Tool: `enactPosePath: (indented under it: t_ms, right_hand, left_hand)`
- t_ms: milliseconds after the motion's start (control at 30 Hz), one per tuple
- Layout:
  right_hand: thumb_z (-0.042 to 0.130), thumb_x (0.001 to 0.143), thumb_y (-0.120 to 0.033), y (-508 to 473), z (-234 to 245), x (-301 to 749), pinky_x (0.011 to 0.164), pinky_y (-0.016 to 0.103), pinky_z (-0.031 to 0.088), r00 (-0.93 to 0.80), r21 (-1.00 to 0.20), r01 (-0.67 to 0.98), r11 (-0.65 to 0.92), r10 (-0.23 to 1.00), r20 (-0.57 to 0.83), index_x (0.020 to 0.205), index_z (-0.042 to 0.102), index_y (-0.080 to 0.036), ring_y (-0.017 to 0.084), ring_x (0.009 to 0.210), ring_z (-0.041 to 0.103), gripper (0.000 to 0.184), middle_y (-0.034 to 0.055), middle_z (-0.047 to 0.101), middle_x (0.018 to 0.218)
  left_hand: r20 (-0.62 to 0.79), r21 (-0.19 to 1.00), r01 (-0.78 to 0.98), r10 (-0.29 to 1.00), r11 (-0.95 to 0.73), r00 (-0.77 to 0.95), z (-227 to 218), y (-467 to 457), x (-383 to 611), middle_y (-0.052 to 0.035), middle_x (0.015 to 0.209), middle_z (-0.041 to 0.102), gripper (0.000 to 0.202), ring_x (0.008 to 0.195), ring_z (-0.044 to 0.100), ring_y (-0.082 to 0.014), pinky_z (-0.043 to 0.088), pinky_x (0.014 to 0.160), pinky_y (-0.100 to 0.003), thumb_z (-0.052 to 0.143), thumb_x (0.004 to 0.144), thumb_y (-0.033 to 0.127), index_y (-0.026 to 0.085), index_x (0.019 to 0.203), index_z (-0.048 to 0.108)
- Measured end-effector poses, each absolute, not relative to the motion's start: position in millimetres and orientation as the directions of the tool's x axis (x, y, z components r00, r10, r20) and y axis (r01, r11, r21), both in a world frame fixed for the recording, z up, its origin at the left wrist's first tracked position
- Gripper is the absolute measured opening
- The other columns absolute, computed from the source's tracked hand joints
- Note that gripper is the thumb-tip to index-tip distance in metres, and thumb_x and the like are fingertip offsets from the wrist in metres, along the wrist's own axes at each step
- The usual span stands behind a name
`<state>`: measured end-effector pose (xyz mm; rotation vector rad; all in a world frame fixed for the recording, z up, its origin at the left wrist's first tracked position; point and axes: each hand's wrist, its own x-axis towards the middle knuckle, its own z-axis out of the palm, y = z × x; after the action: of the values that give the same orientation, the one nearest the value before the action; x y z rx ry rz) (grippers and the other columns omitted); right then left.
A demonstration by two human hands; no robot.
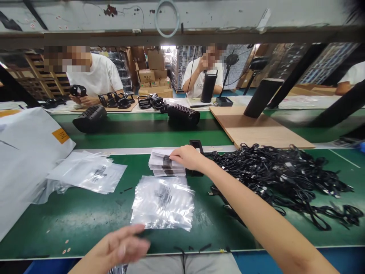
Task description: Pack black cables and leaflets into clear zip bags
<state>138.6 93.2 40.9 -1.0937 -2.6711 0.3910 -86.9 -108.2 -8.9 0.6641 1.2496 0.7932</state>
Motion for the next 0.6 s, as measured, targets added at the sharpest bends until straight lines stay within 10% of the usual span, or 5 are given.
enactPosePath:
  t_ms: [167,233,367,600]
  right_hand:
    - [0.048,0.085,-0.017,14,21,140,0.104,0.037,0.021,-0.815,-0.32,0.337,0.886,0.444,0.373,0.088,0.065,-0.022,0.018,0.109,0.051,0.018,0.0035,0.062,0.112]
    - [0.057,0.08,-0.031,-12,9,149,0.103,0.043,0.025,-0.653,-0.48,0.403,0.779,0.612,0.446,0.1,0.061,-0.021,0.023,0.118,0.043,0.023,0.0087,0.053,0.123]
    - [0.06,0.075,-0.034,-32,-8,181,0.081,0.039,0.048,-0.223,-0.964,0.263,0.035,0.975,-0.026,0.116,0.051,-0.019,0.024,0.097,0.058,0.045,0.0115,0.06,0.112]
    - [0.066,0.068,-0.042,-49,-18,238,0.051,0.029,0.05,0.1,-0.946,-0.076,-0.316,0.941,-0.323,0.098,0.064,-0.017,0.021,0.065,0.063,0.039,0.0069,0.07,0.083]
  left_hand:
    - [-0.492,0.766,-0.448,0.869,0.462,0.055,3,-64,-50,-0.0093,0.11,0.064,0.054,0.104,0.057,-0.0283,0.045,0.089,-0.04,0.064,0.064,0.053,0.02,0.107,0.062]
    - [-0.489,0.8,-0.377,0.871,0.467,0.043,0,-55,-42,-0.008,0.103,0.067,0.043,0.095,0.061,-0.025,0.049,0.082,-0.035,0.07,0.065,0.034,0.019,0.105,0.062]
    - [-0.442,0.861,-0.193,0.88,0.47,0.172,-2,-47,-22,-0.0068,0.092,0.069,0.034,0.082,0.063,-0.0221,0.051,0.072,-0.033,0.066,0.068,0.037,0.018,0.097,0.064]
    - [-0.116,0.832,0.549,0.992,0.075,0.04,-22,-38,24,-0.0003,0.068,0.055,0.021,0.063,0.054,-0.0183,0.04,0.059,-0.028,0.066,0.065,0.041,0.021,0.066,0.059]
